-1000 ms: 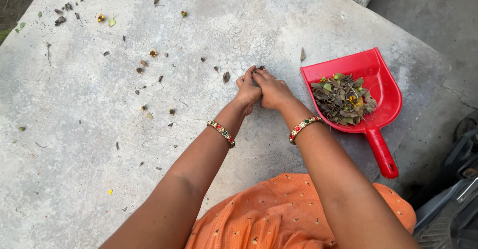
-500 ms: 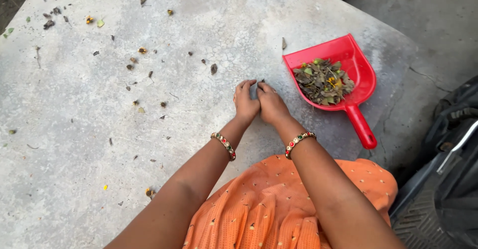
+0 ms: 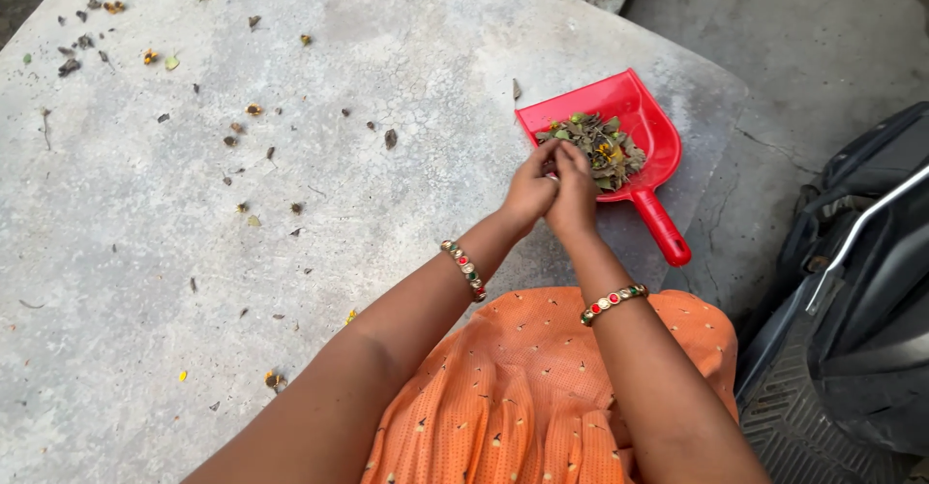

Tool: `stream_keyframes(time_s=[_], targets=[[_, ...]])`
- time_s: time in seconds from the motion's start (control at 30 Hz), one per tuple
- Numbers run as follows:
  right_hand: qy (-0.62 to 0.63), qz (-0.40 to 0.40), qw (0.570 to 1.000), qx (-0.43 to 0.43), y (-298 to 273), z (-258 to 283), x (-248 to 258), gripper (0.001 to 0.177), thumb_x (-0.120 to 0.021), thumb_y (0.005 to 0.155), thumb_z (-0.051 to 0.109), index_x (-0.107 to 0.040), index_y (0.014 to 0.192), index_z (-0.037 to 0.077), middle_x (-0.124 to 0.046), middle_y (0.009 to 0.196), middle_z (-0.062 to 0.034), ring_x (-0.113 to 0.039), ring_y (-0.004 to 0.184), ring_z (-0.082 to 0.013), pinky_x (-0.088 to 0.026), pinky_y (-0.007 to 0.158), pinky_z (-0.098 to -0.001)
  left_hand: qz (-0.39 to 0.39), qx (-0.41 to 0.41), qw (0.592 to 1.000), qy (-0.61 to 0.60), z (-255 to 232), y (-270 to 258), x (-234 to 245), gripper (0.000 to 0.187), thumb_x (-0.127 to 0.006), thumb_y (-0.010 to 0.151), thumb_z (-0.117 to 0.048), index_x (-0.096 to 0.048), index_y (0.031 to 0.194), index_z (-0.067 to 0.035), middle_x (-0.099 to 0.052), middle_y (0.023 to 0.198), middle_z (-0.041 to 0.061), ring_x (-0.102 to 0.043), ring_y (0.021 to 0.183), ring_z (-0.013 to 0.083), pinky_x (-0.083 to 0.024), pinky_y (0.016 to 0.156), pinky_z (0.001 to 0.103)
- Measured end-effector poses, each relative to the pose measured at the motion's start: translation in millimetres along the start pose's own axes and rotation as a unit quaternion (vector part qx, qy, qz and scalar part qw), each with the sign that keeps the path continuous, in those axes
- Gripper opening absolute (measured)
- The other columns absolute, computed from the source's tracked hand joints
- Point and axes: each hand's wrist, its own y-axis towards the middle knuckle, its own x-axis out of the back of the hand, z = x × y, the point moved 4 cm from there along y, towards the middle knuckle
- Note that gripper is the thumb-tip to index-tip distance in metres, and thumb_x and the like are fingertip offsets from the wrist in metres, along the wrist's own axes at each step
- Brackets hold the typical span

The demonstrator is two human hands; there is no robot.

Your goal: Picking up small leaves and flower debris from a stone surface and placing them into a red dustpan.

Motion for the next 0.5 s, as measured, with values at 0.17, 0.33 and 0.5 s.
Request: stream_keyframes(time_s=[0.17, 0.33, 0.5], targets=[[0.210, -0.046, 0.969, -0.119, -3.5, -28.7, 28.3, 0.048, -0.055, 0.103, 0.022, -0.049, 0.147, 0.002, -0.051, 0.150, -0.0210, -0.055, 0.132, -0.0307, -0.046, 0.108, -0.0365, 0.028, 0.044, 0.997, 0.063, -5.9, -4.1, -32.0, 0.071, -0.048, 0.082, 0.010, -0.043, 0.151, 0.000, -0.065, 0.133, 0.022, -0.063, 0.124, 0.0303, -0.049, 0.104, 0.036], [-0.234, 0.010, 0.971, 0.054, -11.3, -36.0, 34.2, 0.067, -0.069, 0.094, 0.018, -0.041, 0.153, 0.004, -0.039, 0.158, -0.0279, -0.042, 0.145, -0.0395, -0.038, 0.116, -0.0428, 0.003, 0.005, 0.982, 0.188, 9.3, -5.0, -29.9, 0.068, -0.055, 0.084, 0.002, -0.043, 0.151, 0.001, -0.061, 0.137, 0.025, -0.061, 0.127, 0.0315, -0.046, 0.107, 0.036], [-0.255, 0.036, 0.966, 0.018, -24.2, -27.8, 29.0, 0.089, -0.079, 0.081, 0.023, -0.036, 0.158, 0.008, -0.033, 0.159, -0.0319, -0.035, 0.147, -0.0461, -0.034, 0.118, -0.0479, 0.001, 0.036, 0.979, 0.201, 12.7, -14.9, -22.2, 0.064, -0.056, 0.088, -0.003, -0.044, 0.151, 0.000, -0.063, 0.137, 0.023, -0.062, 0.126, 0.0311, -0.048, 0.104, 0.036]])
